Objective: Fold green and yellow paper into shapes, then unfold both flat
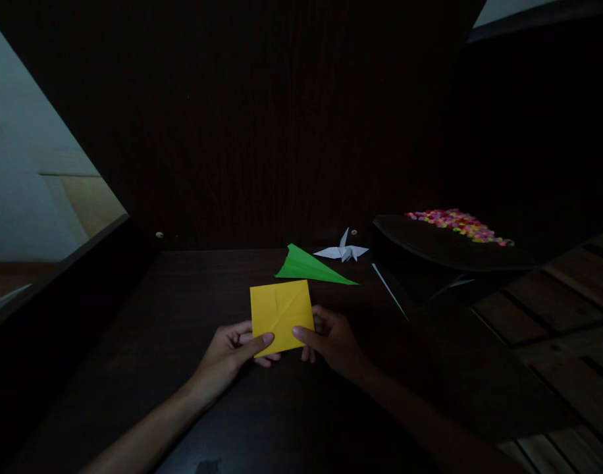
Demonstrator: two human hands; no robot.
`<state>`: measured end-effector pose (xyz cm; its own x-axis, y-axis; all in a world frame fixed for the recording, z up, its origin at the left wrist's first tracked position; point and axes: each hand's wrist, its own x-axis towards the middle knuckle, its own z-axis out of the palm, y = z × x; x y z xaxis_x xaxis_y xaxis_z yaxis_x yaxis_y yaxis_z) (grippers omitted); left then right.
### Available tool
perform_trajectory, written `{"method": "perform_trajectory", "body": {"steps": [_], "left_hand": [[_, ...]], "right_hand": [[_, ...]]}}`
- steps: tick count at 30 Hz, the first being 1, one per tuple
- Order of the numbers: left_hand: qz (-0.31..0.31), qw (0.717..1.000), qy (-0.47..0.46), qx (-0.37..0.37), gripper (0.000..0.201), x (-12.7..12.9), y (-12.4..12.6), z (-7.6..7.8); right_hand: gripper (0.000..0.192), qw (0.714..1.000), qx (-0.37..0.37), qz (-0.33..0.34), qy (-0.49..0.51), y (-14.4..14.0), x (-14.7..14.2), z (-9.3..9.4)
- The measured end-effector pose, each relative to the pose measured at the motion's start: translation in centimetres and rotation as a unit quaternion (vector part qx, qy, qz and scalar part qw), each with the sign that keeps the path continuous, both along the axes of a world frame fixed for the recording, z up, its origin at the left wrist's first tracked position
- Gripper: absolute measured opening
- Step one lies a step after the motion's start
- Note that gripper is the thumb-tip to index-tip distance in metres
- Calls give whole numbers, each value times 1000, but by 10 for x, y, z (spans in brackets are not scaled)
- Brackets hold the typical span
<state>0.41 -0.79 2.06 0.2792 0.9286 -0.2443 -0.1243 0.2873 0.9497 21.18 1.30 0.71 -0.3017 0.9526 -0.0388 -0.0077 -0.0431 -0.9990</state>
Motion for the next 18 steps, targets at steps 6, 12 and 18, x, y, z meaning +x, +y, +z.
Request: {"method": "perform_trajectory", "body": {"steps": [6, 12, 18], "left_hand": [[-13, 1000, 24, 10, 37, 2, 0, 3], [-15, 999, 20, 24, 34, 2, -2, 3], [-33, 999, 17, 35, 30, -2, -2, 0]], "right_hand": [[36, 999, -24, 32, 10, -1, 1, 1], [42, 997, -47, 51, 30, 1, 3, 0], [47, 995, -64, 74, 36, 1, 2, 1]]}}
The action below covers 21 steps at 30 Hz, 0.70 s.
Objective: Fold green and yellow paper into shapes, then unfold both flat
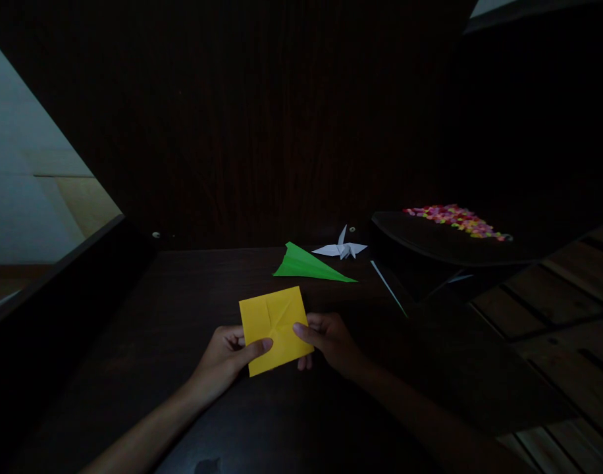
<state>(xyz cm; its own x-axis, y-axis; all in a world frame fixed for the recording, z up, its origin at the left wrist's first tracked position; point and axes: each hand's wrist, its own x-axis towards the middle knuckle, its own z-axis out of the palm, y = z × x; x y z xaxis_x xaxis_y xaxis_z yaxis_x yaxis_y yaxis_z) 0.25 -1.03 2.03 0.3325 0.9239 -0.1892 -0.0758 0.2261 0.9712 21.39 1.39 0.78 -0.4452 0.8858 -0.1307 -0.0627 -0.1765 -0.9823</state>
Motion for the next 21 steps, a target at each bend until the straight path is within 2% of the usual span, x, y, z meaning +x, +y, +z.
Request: {"method": "perform_trajectory", "body": {"steps": [11, 16, 21], "left_hand": [[14, 999, -37, -38, 37, 5, -2, 4], [17, 997, -49, -49, 36, 5, -1, 2], [-33, 999, -13, -41, 33, 3, -1, 3]], "right_hand": [[47, 999, -42, 1, -4, -1, 1, 1], [40, 1000, -22, -2, 7, -1, -1, 1], [38, 999, -29, -5, 19, -3, -1, 4]]}}
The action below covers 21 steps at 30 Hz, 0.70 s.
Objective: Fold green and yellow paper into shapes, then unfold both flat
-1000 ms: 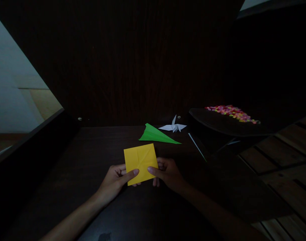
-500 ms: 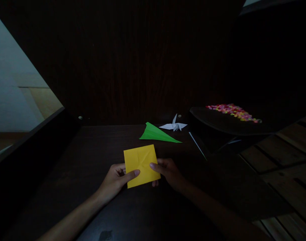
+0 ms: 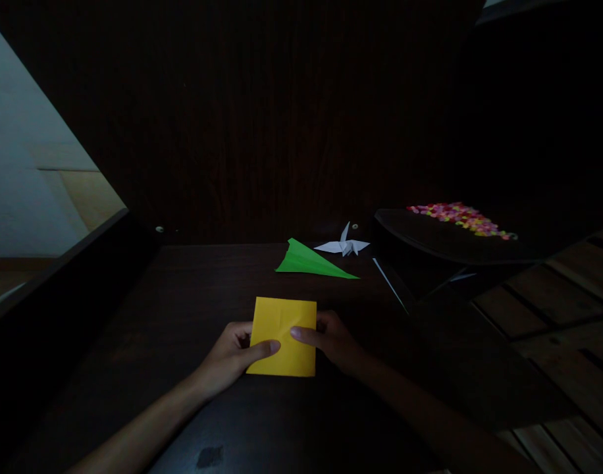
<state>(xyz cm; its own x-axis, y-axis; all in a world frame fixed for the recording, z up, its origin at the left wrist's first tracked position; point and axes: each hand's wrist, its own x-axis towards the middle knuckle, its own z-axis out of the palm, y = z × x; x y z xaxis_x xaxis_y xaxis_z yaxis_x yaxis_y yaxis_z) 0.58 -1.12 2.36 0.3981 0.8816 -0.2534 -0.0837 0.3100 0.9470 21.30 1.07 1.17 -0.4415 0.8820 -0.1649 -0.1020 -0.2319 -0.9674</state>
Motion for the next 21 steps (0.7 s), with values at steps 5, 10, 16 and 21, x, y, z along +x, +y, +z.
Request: {"method": "perform_trajectory", "body": {"steps": [5, 10, 16, 21], "left_hand": [[-22, 1000, 12, 15, 29, 1, -2, 3], [-22, 1000, -14, 16, 30, 2, -3, 3], [-34, 999, -25, -12, 31, 2, -3, 1], [-33, 999, -25, -27, 32, 2, -3, 3]], "right_hand": [[40, 999, -33, 5, 21, -3, -2, 3], [37, 998, -53, -6, 27, -3, -4, -3], [37, 996, -75, -27, 28, -4, -4, -6], [33, 997, -63, -21, 32, -4, -3, 3]]}}
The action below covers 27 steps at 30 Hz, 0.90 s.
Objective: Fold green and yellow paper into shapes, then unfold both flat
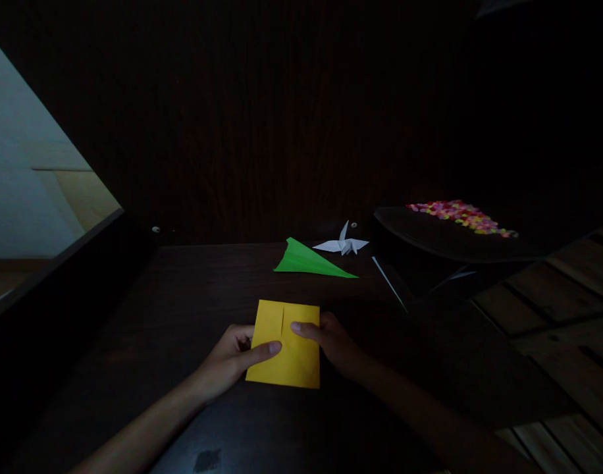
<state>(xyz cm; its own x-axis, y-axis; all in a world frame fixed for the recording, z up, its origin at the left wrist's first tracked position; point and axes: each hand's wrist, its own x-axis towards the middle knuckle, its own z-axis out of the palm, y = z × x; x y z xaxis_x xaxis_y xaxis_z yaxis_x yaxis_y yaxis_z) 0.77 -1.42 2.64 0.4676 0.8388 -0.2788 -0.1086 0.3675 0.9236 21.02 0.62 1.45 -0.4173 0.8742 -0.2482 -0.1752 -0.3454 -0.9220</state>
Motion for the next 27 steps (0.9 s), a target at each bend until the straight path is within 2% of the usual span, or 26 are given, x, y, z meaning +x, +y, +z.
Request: {"method": "perform_trajectory", "body": {"steps": [3, 9, 11, 16, 19, 27], "left_hand": [[21, 1000, -2, -1, 33, 1, 1, -1], [106, 994, -28, 6, 34, -1, 5, -5], [113, 993, -37, -3, 34, -2, 7, -5], [129, 990, -42, -45, 39, -1, 9, -3], [134, 988, -43, -62, 46, -1, 9, -4], [84, 996, 6, 2, 43, -4, 7, -7]], "right_hand": [[34, 1000, 21, 17, -5, 0, 1, 3], [35, 995, 58, 70, -36, 4, 3, -1], [36, 996, 73, 44, -38, 6, 4, -2], [56, 990, 114, -57, -54, 14, 9, -2], [55, 987, 127, -77, -69, 16, 11, -3], [56, 980, 141, -107, -86, 13, 8, -2]]}}
